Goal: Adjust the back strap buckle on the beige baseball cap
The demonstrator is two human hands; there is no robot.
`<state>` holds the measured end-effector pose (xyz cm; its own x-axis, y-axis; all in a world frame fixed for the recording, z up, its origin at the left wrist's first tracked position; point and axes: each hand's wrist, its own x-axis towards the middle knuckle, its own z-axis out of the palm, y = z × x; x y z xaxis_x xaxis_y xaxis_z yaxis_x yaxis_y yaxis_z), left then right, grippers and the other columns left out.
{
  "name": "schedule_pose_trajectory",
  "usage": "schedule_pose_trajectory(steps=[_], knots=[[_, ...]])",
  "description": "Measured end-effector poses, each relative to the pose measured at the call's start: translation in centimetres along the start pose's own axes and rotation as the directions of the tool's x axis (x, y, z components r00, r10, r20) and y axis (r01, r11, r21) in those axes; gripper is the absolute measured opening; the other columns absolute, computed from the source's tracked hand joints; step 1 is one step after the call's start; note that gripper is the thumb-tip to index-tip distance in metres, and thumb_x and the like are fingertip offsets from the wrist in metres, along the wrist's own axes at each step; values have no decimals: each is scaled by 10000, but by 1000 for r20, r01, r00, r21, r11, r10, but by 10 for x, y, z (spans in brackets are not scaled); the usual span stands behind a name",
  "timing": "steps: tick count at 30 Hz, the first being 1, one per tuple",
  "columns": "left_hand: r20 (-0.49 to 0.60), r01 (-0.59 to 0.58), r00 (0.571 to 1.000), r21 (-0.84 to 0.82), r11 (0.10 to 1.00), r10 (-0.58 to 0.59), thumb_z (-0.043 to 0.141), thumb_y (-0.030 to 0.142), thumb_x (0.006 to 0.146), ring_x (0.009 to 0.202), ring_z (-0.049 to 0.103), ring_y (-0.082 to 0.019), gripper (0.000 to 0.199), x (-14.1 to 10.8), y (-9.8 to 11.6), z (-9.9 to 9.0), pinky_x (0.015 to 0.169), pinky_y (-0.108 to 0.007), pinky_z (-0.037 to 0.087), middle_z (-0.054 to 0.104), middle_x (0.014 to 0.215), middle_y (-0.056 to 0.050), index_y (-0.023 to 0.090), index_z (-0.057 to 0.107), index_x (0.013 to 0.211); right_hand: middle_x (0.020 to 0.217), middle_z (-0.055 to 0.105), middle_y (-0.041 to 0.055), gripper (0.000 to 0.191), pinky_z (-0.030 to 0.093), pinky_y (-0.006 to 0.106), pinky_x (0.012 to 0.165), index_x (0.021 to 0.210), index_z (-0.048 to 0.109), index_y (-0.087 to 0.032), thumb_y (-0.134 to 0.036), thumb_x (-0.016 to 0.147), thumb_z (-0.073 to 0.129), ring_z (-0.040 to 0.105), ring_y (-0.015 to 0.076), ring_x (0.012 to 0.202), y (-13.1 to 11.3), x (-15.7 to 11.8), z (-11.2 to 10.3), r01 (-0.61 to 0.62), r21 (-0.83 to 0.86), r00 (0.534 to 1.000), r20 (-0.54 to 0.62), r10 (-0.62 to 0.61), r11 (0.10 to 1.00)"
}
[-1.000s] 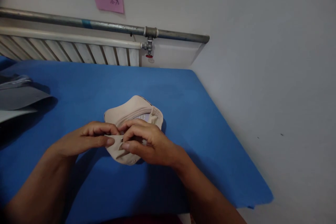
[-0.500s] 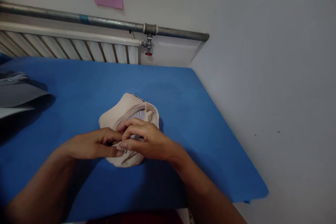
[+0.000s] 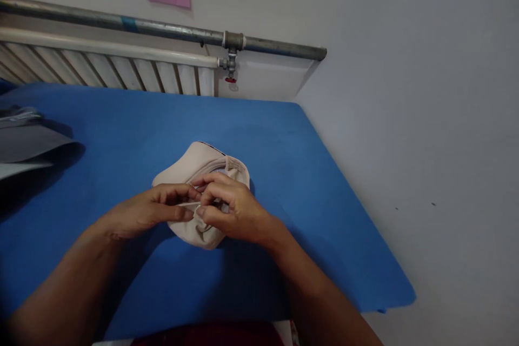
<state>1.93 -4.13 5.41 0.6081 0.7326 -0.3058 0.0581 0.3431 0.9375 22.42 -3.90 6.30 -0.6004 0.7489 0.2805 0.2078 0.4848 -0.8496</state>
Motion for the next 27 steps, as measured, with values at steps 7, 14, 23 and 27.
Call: schedule_pose_trajectory(steps=[7, 14, 23, 27], knots=[[-106, 4, 994, -100, 995, -14, 742, 167, 687, 725, 558, -121, 230, 0, -1, 2, 668, -258, 411, 638, 823, -6, 152, 667, 904, 1115, 647, 68, 141, 483, 374, 928, 679, 574, -196, -63, 725, 587, 626, 199, 1055, 0, -1, 3, 44, -140, 994, -93, -57, 989], [-172, -76, 984, -156, 985, 49, 770, 139, 669, 680, 564, -99, 237, 1, 0, 6, 632, -233, 438, 653, 811, 3, 160, 680, 888, 1078, 650, 61, 171, 511, 364, 886, 677, 537, -207, -44, 715, 569, 635, 193, 1024, 2, -1, 6, 78, -205, 988, -118, -103, 976], [-228, -135, 970, -224, 965, 83, 802, 124, 652, 704, 601, -99, 264, 2, -4, 5, 640, -220, 469, 685, 848, -7, 164, 693, 889, 993, 661, 49, 163, 501, 351, 841, 699, 522, -212, -62, 738, 573, 632, 194, 960, 6, 0, 10, 66, -260, 978, -172, -114, 963], [-243, -149, 966, -231, 961, 91, 818, 152, 649, 713, 605, -107, 268, 3, -7, 5, 649, -229, 475, 687, 844, -5, 174, 691, 883, 1009, 656, 61, 177, 493, 355, 852, 689, 507, -213, -49, 725, 564, 629, 201, 985, 5, 0, 12, 26, -250, 976, -204, -79, 968]])
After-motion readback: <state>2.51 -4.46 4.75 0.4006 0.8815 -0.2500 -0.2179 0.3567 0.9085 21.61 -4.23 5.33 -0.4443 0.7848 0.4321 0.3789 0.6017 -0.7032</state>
